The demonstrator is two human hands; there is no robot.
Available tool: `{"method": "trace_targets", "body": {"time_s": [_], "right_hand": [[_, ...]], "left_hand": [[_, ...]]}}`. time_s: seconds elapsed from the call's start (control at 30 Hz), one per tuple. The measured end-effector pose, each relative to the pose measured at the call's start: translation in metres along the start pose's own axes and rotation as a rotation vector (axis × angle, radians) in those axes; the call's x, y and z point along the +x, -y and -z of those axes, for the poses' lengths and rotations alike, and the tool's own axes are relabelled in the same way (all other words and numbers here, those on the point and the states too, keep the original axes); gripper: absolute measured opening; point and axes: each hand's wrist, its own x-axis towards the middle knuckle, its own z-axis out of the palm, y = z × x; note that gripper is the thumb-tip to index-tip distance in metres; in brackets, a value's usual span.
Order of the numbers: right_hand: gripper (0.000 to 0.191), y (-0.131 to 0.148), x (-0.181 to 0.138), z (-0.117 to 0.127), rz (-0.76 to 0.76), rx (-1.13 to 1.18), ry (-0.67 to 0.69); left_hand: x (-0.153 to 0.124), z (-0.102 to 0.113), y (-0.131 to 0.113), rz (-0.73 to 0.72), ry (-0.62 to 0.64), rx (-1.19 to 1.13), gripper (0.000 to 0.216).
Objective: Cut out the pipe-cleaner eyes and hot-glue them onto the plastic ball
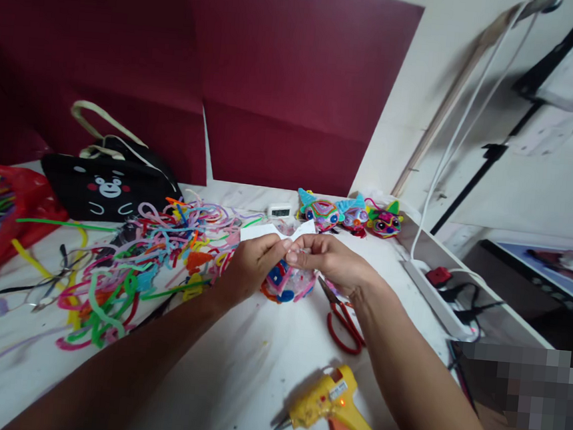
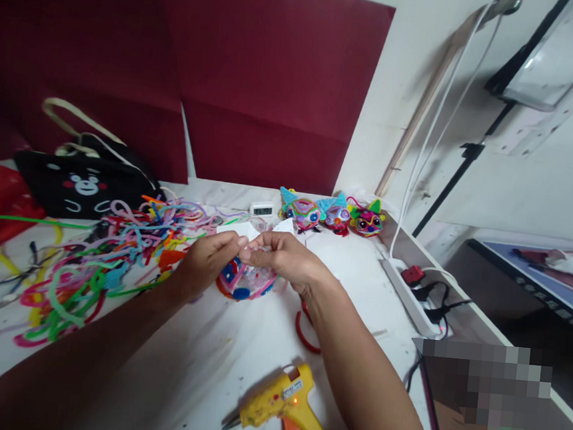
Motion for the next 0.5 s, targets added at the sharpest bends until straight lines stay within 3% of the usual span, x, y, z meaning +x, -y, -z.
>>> {"method": "trace_targets", "body": {"time_s": [0.07,0.17,0.23,0.27,0.33,0.5], "right_hand": [[0.050,0.006,0.002,0.001,0.039,-0.032,-0.044],[0.047,0.018,-0.012,0.005,0.192,-0.160,-0.242],[0.037,0.020,-0.036,0.007,0.334,-0.448,-0.391],[0.030,0.019,-0.052,0.007,0.333,-0.571,-0.385],[0.021,0.007,-0.086,0.005,0.208,-0.784,-0.237],[0.016,-0.057,-0.153,-0.007,-0.200,-1.079,0.019]], "left_hand": [[0.004,0.001,0.003,0.027,-0.033,-0.074,0.040],[0.010,0.004,0.007,0.065,-0.075,-0.184,0.039],[0.014,0.008,0.008,0.088,-0.115,-0.264,0.037],[0.016,0.010,0.008,0.097,-0.137,-0.304,0.037],[0.019,0.015,0.008,0.111,-0.181,-0.382,0.038],[0.027,0.025,0.006,0.137,-0.261,-0.574,0.044]]}}
